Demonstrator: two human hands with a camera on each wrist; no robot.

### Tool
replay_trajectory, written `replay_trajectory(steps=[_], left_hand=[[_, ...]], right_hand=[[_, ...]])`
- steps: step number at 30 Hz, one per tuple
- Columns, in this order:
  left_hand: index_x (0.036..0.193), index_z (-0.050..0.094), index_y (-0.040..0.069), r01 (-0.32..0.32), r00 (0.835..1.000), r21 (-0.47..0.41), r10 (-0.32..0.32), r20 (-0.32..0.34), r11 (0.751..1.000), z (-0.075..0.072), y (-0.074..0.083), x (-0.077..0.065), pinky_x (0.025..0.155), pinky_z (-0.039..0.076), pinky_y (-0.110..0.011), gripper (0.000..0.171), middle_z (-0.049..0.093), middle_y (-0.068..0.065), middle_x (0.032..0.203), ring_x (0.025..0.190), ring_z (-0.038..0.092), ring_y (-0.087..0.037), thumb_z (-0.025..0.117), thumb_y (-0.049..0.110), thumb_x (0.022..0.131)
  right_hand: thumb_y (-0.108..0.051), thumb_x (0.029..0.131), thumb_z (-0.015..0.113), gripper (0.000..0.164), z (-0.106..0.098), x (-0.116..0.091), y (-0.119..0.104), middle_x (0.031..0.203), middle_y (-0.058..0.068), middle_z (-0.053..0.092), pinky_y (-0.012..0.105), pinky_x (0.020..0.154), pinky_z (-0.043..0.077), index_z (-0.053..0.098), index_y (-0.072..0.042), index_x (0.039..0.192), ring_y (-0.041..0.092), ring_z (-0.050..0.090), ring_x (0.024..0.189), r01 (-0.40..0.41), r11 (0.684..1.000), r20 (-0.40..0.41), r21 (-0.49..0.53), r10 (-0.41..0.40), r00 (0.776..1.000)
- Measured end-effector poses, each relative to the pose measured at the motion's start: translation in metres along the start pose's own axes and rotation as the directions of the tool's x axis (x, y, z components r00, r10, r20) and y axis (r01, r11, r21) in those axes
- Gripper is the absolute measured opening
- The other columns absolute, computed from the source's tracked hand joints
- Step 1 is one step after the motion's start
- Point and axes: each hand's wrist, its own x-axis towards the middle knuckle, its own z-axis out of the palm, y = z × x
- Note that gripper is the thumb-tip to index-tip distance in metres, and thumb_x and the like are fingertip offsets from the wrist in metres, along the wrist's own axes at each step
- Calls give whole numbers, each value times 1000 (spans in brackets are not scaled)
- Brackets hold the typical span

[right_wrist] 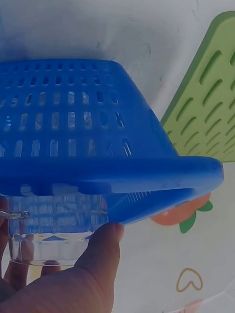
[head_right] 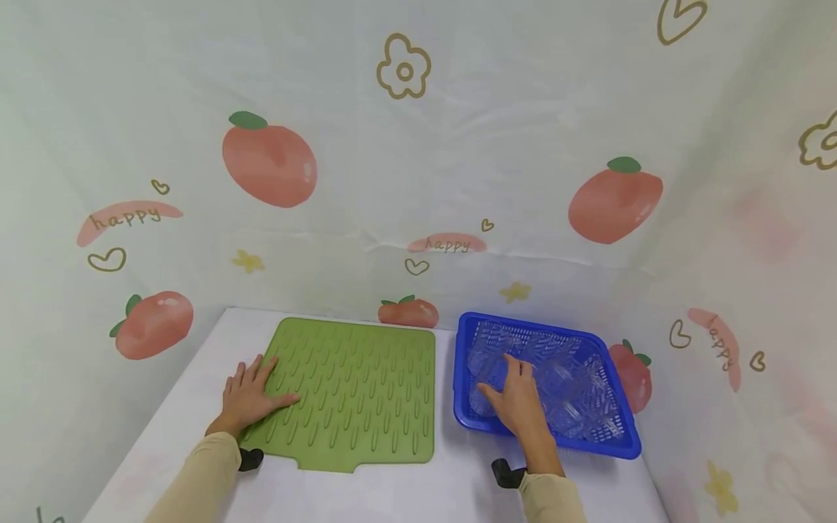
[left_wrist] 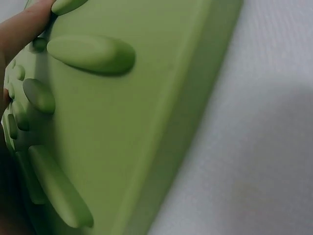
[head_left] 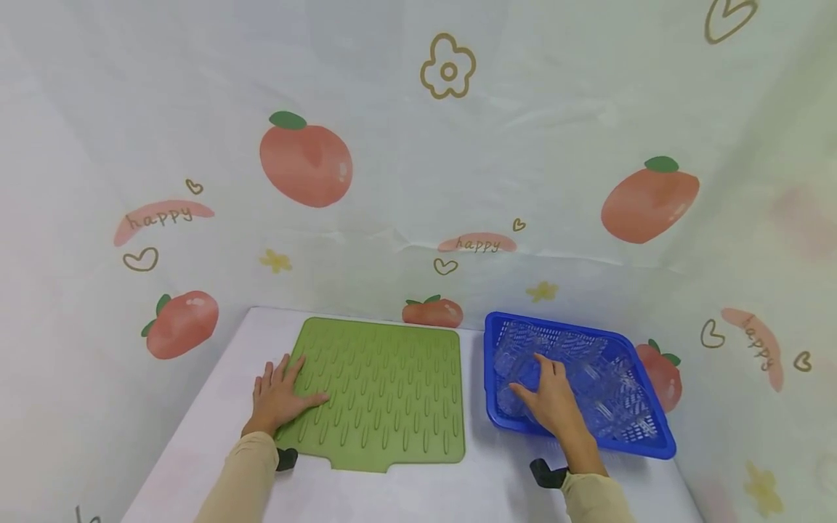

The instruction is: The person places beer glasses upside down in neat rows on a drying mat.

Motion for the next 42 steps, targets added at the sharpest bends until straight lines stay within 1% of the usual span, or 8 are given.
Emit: replay_trajectory(steps=[6,12,21,27,30,33,36,42], left_hand=[[161,26,11,4,1000,-23,-5,-8,1000,0,2,-1,118,0,-78,113,10,-28,168,152,-2,-60,73,70,77],[162,26,11,11,1000,-10,-11,9,1000,-3,5,-3,119,1,-78,113,10,-27,169,153,-2,-59,72,71,78],[162,25,12,14,1000,-10,-14,5,1000,1,1,-1,119,1,-77,113,9,-26,169,153,-3,-59,72,71,78],[162,24,12,5,1000,-17,-5,-4,1000,3,-4,1,118,-2,-78,116,8,-27,169,153,-4,-59,70,76,76],[162,25,12,-5,1000,-29,4,-21,1000,2,-5,0,118,-2,-78,117,9,-28,168,153,-4,-60,69,78,75],[161,27,12,-14,999,-43,12,-33,999,-1,-3,-3,117,-1,-79,116,12,-29,167,151,-2,-61,71,76,74],[160,30,12,-14,999,-55,11,-49,998,-2,-2,-4,117,1,-79,115,15,-29,166,151,1,-61,73,73,73],[161,29,11,11,1000,-37,-12,-21,999,1,1,-3,119,2,-77,113,13,-27,168,153,0,-59,73,71,76]], right_hand=[[-39,95,72,87,1,-3,-2,154,35,28,68,105,45,27,1,157,57,47,133,-22,1000,-13,12,22,1000],[-41,92,74,92,0,-6,-5,152,35,31,67,103,47,26,2,157,56,50,130,-17,1000,-52,24,18,998],[-45,92,73,95,-12,-12,-10,150,36,29,64,95,52,24,2,158,54,57,119,-28,999,-76,25,30,997],[-45,91,74,96,-17,-14,-13,145,35,32,58,86,57,24,2,158,47,63,105,-9,1000,-104,20,11,995],[-46,90,74,96,-19,-15,-16,142,34,33,50,75,59,24,0,158,38,64,91,-3,1000,-114,24,6,993],[-46,90,75,96,-21,-16,-19,138,32,34,42,67,56,25,-1,158,31,60,80,1,1000,-127,27,2,992],[-45,89,76,94,-23,-18,-23,136,32,34,41,66,54,28,-2,157,29,58,79,5,999,-155,35,1,988],[-48,90,74,87,-28,-21,-31,137,32,32,43,65,53,34,-9,156,33,58,81,-19,998,-250,57,33,968]])
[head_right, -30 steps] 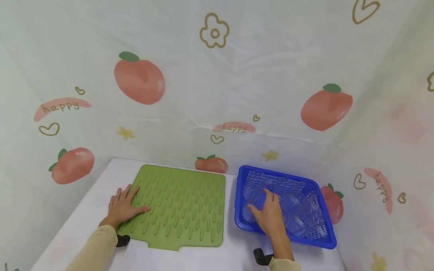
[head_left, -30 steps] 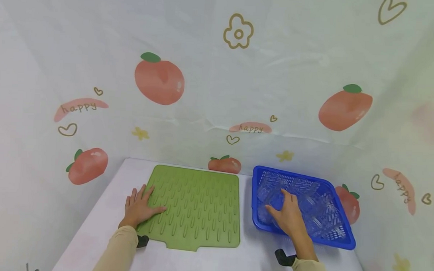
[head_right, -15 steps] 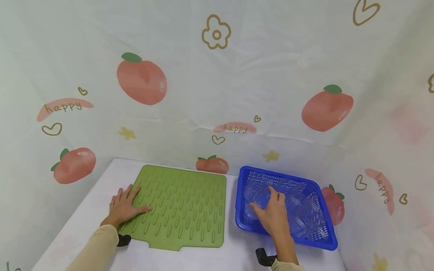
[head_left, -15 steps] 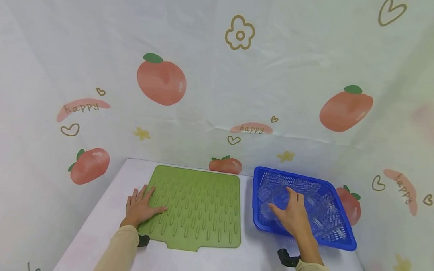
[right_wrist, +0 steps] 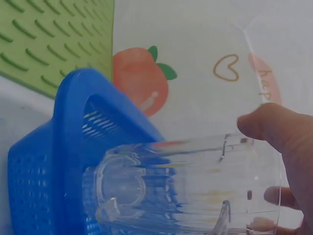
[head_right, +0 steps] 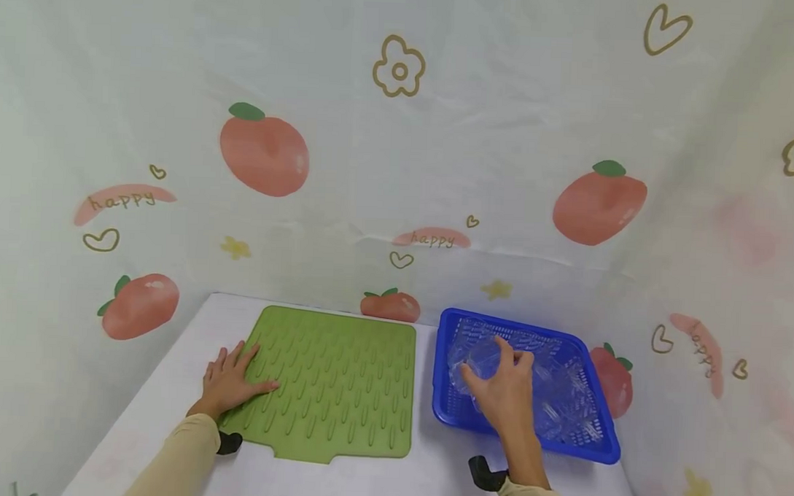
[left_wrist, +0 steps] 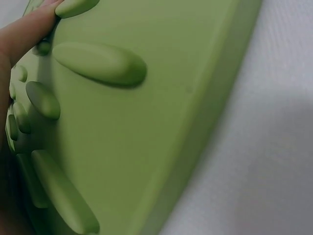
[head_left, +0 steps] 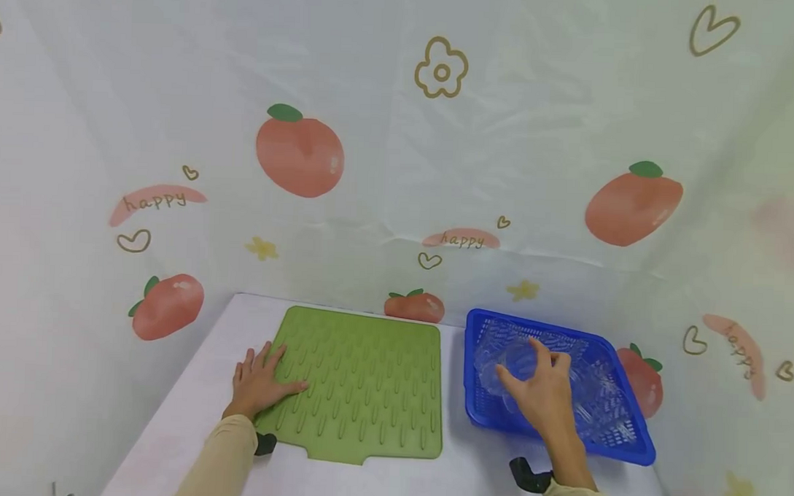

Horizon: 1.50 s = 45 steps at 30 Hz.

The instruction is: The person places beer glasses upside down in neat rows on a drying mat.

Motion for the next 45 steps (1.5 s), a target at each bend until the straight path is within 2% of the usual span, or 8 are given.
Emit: replay_trajectory(steps=[6,14,17,21,30,35,39,45], left_hand=[[161,29,10,-3,1000,-24,3,10,1000,2,5,0,119,2,-77,112,12,-27,168,153,-1,-58,76,66,76],[162,26,12,11,999,17,-12,49,1000,4,3,0,119,2,-77,113,10,-25,169,154,-3,-58,73,71,78],[162,27,13,4,999,19,-5,38,1000,6,1,2,119,3,-77,113,11,-26,169,153,-2,-58,72,72,77],[162,26,13,-3,1000,18,2,27,1000,8,-1,3,118,2,-77,113,10,-26,169,153,-2,-58,72,72,77],[162,26,12,5,999,18,-6,40,1000,3,0,-1,118,2,-78,113,10,-27,169,153,-2,-59,72,71,78],[161,28,10,-3,1000,12,3,16,1000,0,-1,0,117,3,-78,112,12,-27,168,152,0,-59,73,70,77],[162,26,11,6,999,16,-7,35,1000,0,-1,2,118,2,-78,113,10,-26,168,153,-2,-59,72,72,78],[162,25,11,7,999,17,-8,42,1000,-1,-2,1,118,1,-78,112,9,-26,169,153,-3,-58,70,72,79]], right_hand=[[-54,88,74,84,1,-2,-3,130,27,39,46,70,51,42,-8,151,33,54,86,22,999,-111,25,-20,994],[-49,86,79,78,2,-4,-5,120,23,54,59,87,48,52,0,141,40,50,110,66,994,-235,91,-43,971],[-49,88,77,77,1,-5,-7,121,23,57,59,88,50,52,1,140,40,55,110,60,992,-234,112,-32,972],[-53,91,72,80,-1,-8,-10,126,22,58,58,90,55,49,2,144,40,64,109,24,990,-188,142,3,982],[-58,92,68,76,5,-8,-9,127,18,63,54,88,59,52,-3,142,35,70,107,-11,984,-126,175,33,991],[-59,94,65,71,8,-5,-10,120,16,67,49,77,61,52,-14,147,33,74,100,30,975,-135,219,0,991],[-56,99,59,63,9,-6,-12,115,14,66,43,71,61,49,-24,152,33,75,96,68,973,-115,221,-43,992],[-53,102,55,55,12,-6,-21,110,13,70,30,62,54,53,-23,147,26,74,88,106,965,-97,239,-85,992]])
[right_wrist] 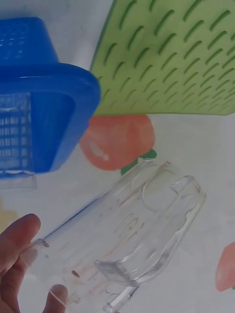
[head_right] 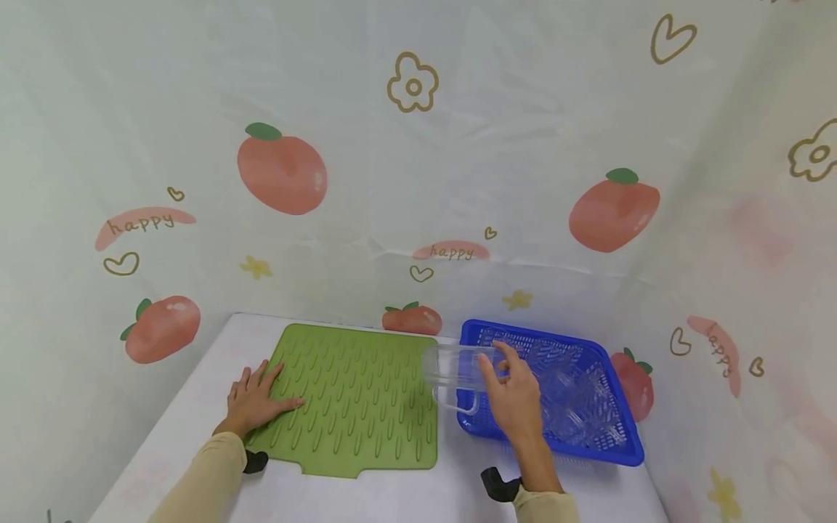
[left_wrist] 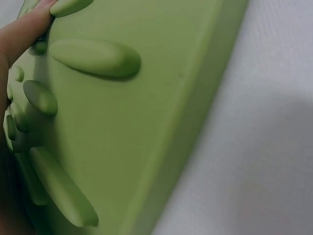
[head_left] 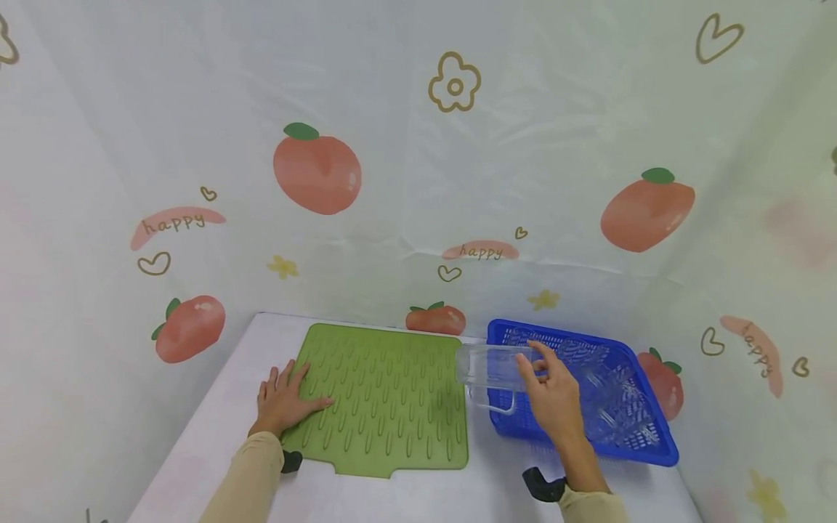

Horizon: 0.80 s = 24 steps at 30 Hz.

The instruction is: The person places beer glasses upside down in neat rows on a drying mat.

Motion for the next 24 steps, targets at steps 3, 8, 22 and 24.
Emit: replay_trajectory(steps=[3,8,22,24], left_hand=[[162,26,11,-2,1000,-1,2,-2,1000,-1,2,-1,118,1,-78,112,10,-27,168,153,-2,-59,71,71,79],[161,27,10,-3,1000,-9,3,2,1000,-4,6,-4,118,2,-78,110,11,-27,168,153,-1,-59,72,69,80],[161,29,9,-13,1000,-11,13,-22,1000,0,2,-1,118,2,-78,110,12,-28,168,152,0,-59,73,69,79],[161,28,10,-11,1000,-11,11,-21,1000,1,1,-1,118,2,-78,110,12,-27,168,153,-1,-59,72,69,79]], right_hand=[[-53,100,59,54,4,0,-3,110,13,71,27,61,53,54,-22,144,25,74,88,-3,1000,10,29,2,1000],[-48,97,67,53,9,1,-7,113,12,70,27,64,54,54,-24,143,23,73,91,-7,996,25,89,4,1000],[-42,100,64,50,29,1,-22,119,13,69,25,65,54,53,-22,145,19,71,91,37,984,81,173,-52,995],[-40,100,65,49,33,2,-25,117,12,69,25,64,54,54,-22,144,18,70,90,49,981,75,187,-64,995]])
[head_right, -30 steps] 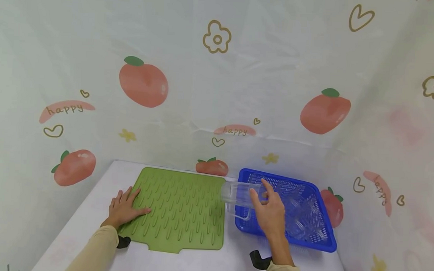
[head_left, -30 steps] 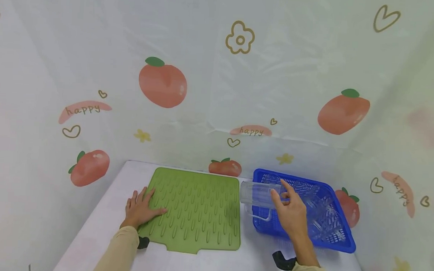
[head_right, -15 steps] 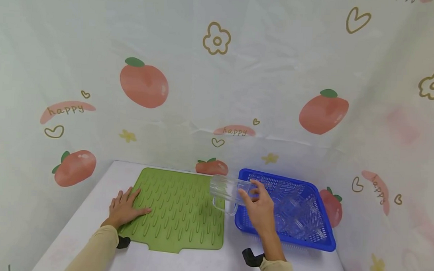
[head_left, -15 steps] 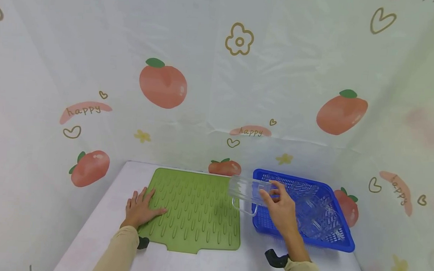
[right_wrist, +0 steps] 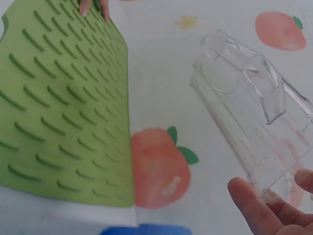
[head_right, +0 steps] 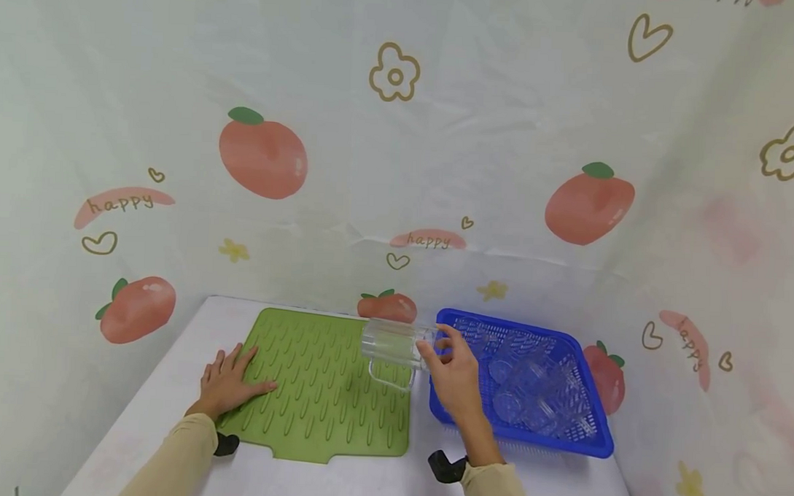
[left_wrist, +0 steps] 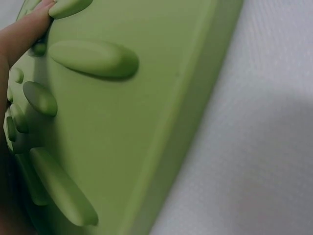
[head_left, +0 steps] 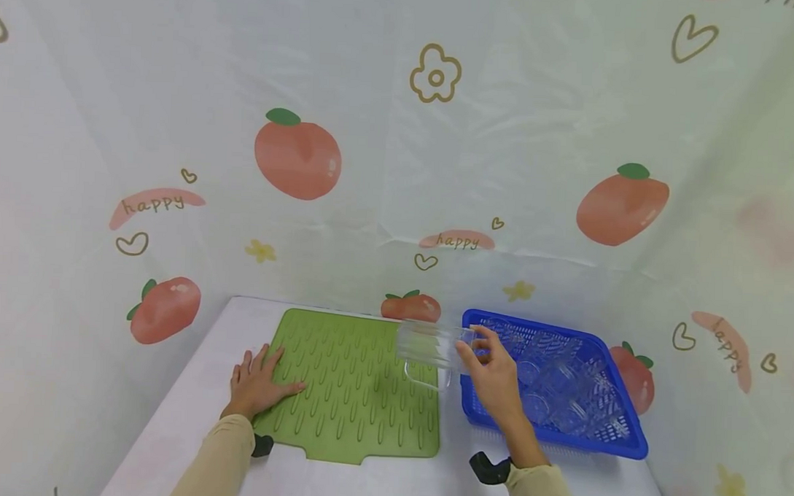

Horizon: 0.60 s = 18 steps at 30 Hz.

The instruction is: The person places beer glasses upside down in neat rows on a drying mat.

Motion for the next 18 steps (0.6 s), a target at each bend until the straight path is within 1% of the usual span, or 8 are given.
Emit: replay_trajectory(steps=[3,6,10,13,15,18], left_hand=[[162,26,10,5,1000,1,-5,18,1000,2,-2,1,119,0,-77,111,10,-26,169,153,-3,-58,71,71,79],[162,26,10,2,1000,1,-2,18,1000,4,-4,1,119,0,-77,113,9,-27,169,153,-4,-58,70,72,79],[160,29,8,-20,1000,-16,19,-20,1000,4,-5,0,118,-1,-78,113,11,-28,168,153,-2,-59,71,73,77],[160,30,7,-25,999,-26,24,-28,999,1,-4,-1,117,0,-78,113,12,-29,167,152,-2,-60,72,72,77],[161,28,9,-10,1000,-16,10,-9,1000,0,-3,0,119,0,-77,113,11,-28,168,153,-2,-59,72,72,77],[162,26,10,4,1000,-2,-4,19,1000,-2,0,0,119,-1,-77,114,9,-27,169,153,-4,-59,71,73,78]], right_hand=[[-40,100,65,48,7,1,-2,119,12,69,26,63,54,54,-23,144,18,70,89,-10,1000,-1,24,10,1000],[-43,100,63,50,14,3,-4,123,14,68,29,66,55,53,-23,145,22,72,92,-55,997,14,50,55,998],[-48,101,60,55,23,7,-6,130,17,64,35,73,60,49,-22,148,29,74,102,-112,988,57,102,107,993],[-48,100,62,55,28,11,-9,132,16,63,35,77,60,49,-24,148,31,72,108,-140,981,80,138,130,988],[-47,99,64,55,32,13,-11,132,14,63,33,77,58,50,-25,147,31,70,110,-150,977,85,151,138,987],[-45,97,68,55,37,16,-11,130,12,63,33,80,58,50,-26,145,30,68,113,-159,969,99,187,143,985]])
